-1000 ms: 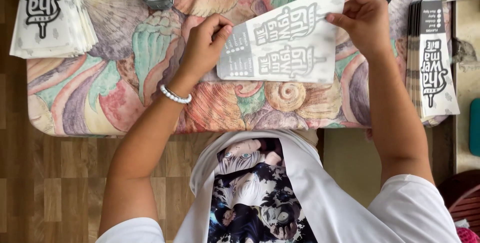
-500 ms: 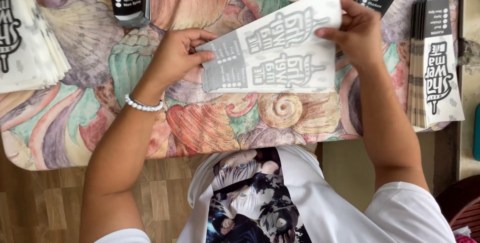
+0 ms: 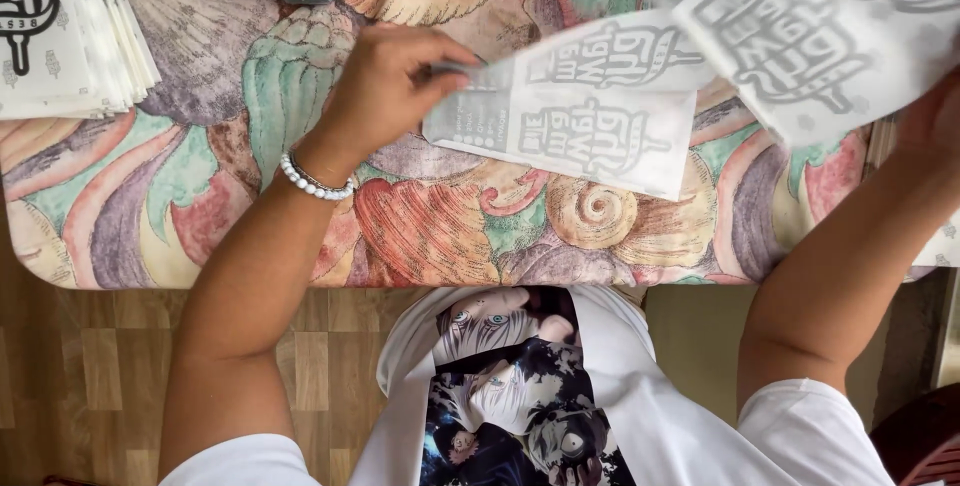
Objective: The person folds small white paper sheets printed with black text and logos in half. They then stack the folded papers into a neat pile on the table.
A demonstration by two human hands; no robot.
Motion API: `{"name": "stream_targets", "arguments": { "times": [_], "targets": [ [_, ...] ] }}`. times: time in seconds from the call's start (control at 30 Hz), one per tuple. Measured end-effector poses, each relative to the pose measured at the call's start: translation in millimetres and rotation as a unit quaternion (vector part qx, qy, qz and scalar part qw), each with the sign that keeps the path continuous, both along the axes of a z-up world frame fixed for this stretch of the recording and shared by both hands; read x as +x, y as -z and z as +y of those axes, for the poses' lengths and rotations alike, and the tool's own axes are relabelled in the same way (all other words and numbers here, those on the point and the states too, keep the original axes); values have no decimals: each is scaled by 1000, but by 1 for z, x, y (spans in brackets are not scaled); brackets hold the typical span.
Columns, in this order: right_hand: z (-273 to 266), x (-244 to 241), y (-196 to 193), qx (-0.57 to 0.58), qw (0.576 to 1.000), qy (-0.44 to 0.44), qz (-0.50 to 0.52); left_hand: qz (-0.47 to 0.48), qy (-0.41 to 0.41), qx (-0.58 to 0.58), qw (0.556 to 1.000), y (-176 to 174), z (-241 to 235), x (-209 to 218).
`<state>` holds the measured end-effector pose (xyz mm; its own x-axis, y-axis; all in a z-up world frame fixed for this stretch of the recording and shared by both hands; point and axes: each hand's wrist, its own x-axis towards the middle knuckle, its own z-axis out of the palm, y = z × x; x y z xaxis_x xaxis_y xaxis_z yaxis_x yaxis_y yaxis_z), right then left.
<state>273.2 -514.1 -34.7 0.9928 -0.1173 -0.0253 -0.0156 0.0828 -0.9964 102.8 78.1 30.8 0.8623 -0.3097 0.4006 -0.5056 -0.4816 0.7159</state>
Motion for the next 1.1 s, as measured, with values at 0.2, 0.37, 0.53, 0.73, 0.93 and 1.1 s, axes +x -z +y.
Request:
{"name": "stream_targets", "arguments": {
  "times": [0.2, 0.37, 0.53, 0.73, 0.93, 1.1],
  "targets": [
    [60, -18, -29, -67, 971, -150, -171, -93, 48, -96, 990, -7, -12, -3],
    [110, -34, -46, -60, 965, -203, -153, 74, 66, -201, 975, -12, -16, -2],
    [131, -44, -60, -33, 978, -177, -109, 179, 134, -188, 956, -12, -29, -7],
    [136, -45, -58, -60, 978, -171, -99, 106, 205, -100, 968, -6, -28, -10],
    [132, -43, -50, -66, 983, -140, -98, 11, 169, -40, 985, -12, -39, -15],
    [164, -55, -58, -65, 976, -202, -56, 104, 1, -150, 983, 0, -39, -13]
  ]
}}
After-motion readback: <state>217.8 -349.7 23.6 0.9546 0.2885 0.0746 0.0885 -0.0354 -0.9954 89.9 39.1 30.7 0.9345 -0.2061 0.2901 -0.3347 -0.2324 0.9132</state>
